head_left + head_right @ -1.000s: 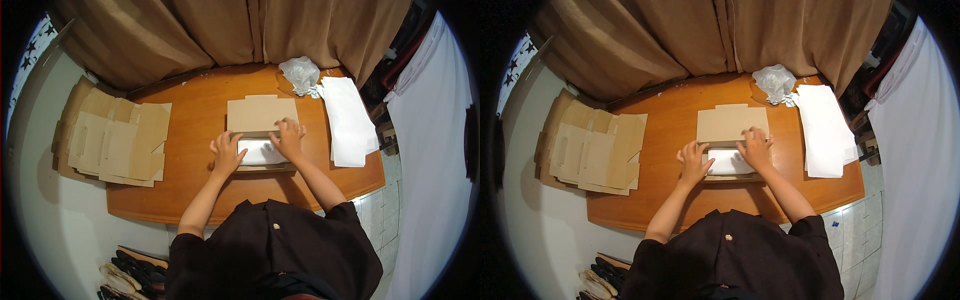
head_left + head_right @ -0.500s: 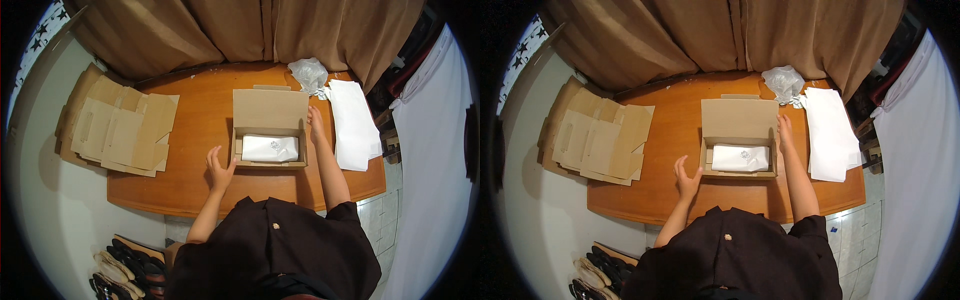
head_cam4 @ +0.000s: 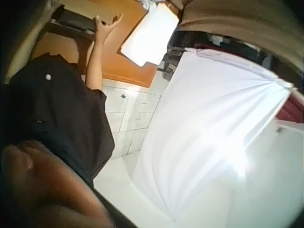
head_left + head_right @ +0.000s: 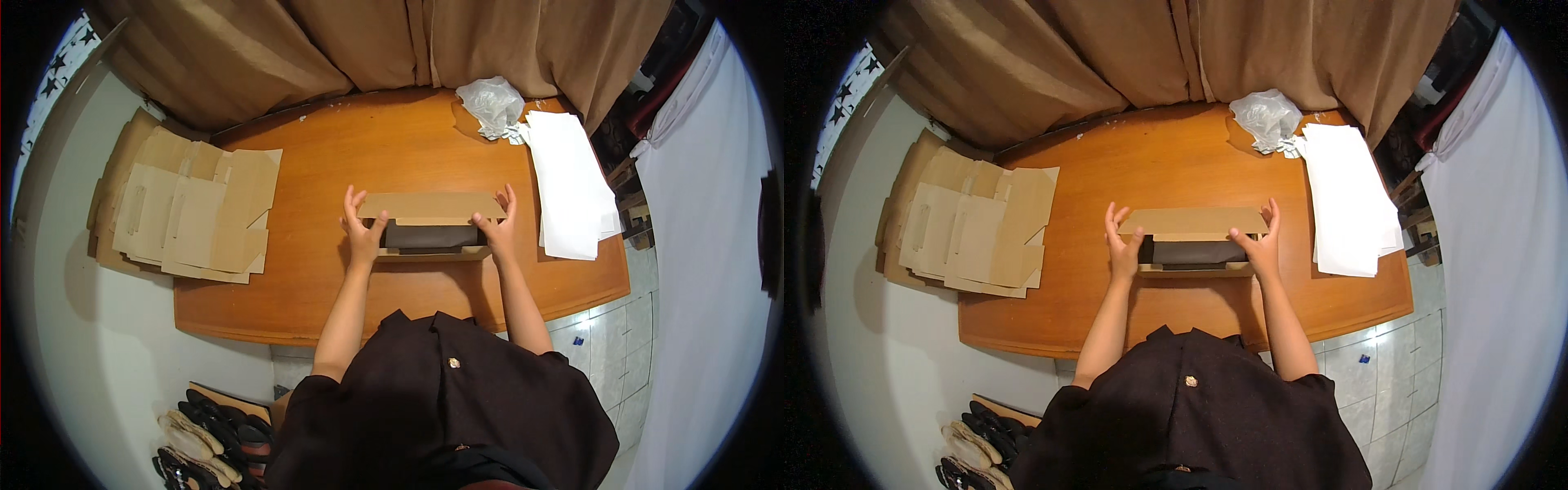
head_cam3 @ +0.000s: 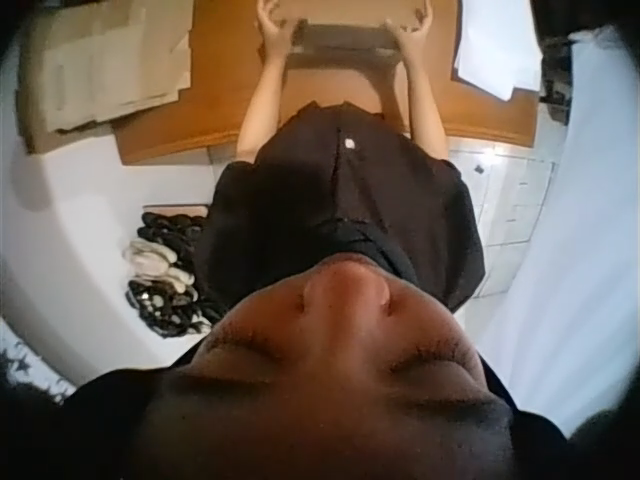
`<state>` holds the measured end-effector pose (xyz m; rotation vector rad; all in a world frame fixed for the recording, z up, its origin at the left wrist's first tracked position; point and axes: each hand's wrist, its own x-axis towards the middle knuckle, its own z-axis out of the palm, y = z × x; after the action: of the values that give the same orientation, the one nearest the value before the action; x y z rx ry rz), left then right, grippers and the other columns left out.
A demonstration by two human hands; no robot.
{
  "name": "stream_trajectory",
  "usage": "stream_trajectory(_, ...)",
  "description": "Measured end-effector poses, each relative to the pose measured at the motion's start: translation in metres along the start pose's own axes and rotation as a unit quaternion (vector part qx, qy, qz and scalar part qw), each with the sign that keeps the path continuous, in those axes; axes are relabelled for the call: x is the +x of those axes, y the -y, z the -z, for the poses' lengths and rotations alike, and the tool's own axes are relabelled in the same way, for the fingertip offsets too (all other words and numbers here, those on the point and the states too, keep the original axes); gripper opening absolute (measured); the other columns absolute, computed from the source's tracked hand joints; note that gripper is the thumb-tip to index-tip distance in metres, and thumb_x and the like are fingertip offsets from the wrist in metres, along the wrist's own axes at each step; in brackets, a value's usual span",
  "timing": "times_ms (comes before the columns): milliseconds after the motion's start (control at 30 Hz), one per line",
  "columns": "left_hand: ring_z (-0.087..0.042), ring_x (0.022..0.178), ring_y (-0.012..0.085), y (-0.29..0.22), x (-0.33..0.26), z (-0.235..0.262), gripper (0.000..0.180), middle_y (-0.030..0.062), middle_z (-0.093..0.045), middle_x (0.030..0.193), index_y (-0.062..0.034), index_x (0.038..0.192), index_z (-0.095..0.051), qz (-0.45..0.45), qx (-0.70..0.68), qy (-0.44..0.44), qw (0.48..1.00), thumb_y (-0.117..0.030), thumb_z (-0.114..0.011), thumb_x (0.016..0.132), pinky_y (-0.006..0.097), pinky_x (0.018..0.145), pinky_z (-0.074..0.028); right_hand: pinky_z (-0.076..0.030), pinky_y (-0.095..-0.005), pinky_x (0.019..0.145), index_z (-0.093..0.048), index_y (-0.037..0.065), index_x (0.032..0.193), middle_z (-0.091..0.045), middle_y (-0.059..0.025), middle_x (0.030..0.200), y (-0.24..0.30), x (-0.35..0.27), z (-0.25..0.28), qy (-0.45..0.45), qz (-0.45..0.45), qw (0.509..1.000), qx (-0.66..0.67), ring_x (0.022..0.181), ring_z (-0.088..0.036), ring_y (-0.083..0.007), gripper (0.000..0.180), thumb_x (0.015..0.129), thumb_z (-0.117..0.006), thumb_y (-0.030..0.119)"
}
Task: Fold cardboard into shoe boxes and place them on a shelf.
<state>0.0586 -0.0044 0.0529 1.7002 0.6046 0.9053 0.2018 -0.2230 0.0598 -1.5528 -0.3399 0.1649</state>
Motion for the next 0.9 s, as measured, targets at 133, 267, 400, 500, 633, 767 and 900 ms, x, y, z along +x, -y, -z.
stream_trajectory(133, -0.038, 0.123, 0.0253, 0.007, -0.022, 0.005, 0.102, 0.0081, -0.052, 0.119, -0.0088, 0.139, -0.020, -0.045, 0.110, 0.066, 0.991, -0.050, -0.075, 0.063, 0.049, 0.103, -0.009, -0.032, -0.0433, 0.102, -0.015, 0.011, 0.142, -0.032, -0.0216, 0.134, -0.008, -0.024, 0.008, 0.001, 0.000, 1.000, 0.027, 0.127, -0.031, -0.0319, 0.110, 0.058, -0.083, 0.034)
stream_trajectory(267, -0.042, 0.121, 0.0279, 0.014, -0.044, 0.011, 0.104, 0.0099, -0.050, 0.123, -0.0076, 0.136, -0.027, -0.056, 0.151, 0.059, 0.985, -0.044, -0.082, 0.055, 0.048, 0.104, -0.015, -0.026, -0.0422, 0.105, -0.012, 0.008, 0.141, -0.029, -0.0223, 0.136, -0.022, -0.039, 0.018, 0.044, 0.056, 0.997, -0.026, 0.128, -0.030, -0.0328, 0.117, 0.053, -0.087, 0.027)
stream_trajectory(400, -0.040, 0.124, 0.0332, 0.035, -0.054, 0.013, 0.091, 0.0149, -0.046, 0.130, -0.0065, 0.127, -0.041, -0.068, 0.123, 0.055, 0.988, -0.037, -0.085, 0.054, 0.047, 0.105, -0.025, -0.030, -0.0412, 0.104, -0.025, 0.007, 0.139, -0.031, -0.0189, 0.139, -0.035, -0.046, 0.022, 0.055, 0.069, 0.992, -0.095, 0.130, -0.031, -0.0299, 0.108, 0.052, -0.086, 0.021)
stream_trajectory(500, -0.037, 0.127, 0.0351, 0.041, -0.056, 0.015, 0.079, 0.0187, -0.046, 0.130, -0.0048, 0.119, -0.050, -0.096, 0.150, 0.078, 0.981, -0.031, -0.086, 0.053, 0.043, 0.102, -0.034, -0.027, -0.0397, 0.106, -0.041, 0.004, 0.130, -0.031, -0.0222, 0.140, -0.047, -0.048, 0.029, 0.072, 0.073, 0.982, -0.160, 0.131, -0.031, -0.0316, 0.091, 0.052, -0.086, 0.022)
stream_trajectory(633, -0.037, 0.127, 0.0351, 0.042, -0.059, 0.017, 0.072, 0.0181, -0.048, 0.129, -0.0051, 0.114, -0.054, -0.097, 0.159, 0.078, 0.979, -0.029, -0.086, 0.053, 0.043, 0.102, -0.035, -0.027, -0.0401, 0.106, -0.047, 0.004, 0.125, -0.029, -0.0235, 0.142, -0.047, -0.052, 0.029, 0.075, 0.089, 0.977, -0.179, 0.132, -0.031, -0.0319, 0.083, 0.053, -0.085, 0.020)
stream_trajectory(767, -0.036, 0.127, 0.0357, 0.042, -0.055, 0.021, 0.072, 0.0165, -0.046, 0.131, -0.0059, 0.114, -0.055, -0.092, 0.182, 0.108, 0.973, -0.033, -0.085, 0.054, 0.044, 0.103, -0.032, -0.026, -0.0401, 0.106, -0.044, 0.004, 0.129, -0.028, -0.0226, 0.143, -0.052, -0.050, 0.034, 0.097, 0.108, 0.963, -0.225, 0.132, -0.030, -0.0331, 0.079, 0.063, -0.079, 0.028)
stream_trajectory(900, -0.038, 0.126, 0.0360, 0.044, -0.051, 0.032, 0.070, 0.0140, -0.050, 0.129, -0.0084, 0.113, -0.060, -0.157, 0.223, 0.136, 0.952, -0.038, -0.083, 0.054, 0.045, 0.102, -0.031, -0.022, -0.0400, 0.107, -0.041, 0.005, 0.133, -0.029, -0.0215, 0.143, -0.066, -0.047, 0.046, 0.119, 0.103, 0.966, -0.207, 0.132, -0.029, -0.0350, 0.056, 0.086, -0.055, 0.032)
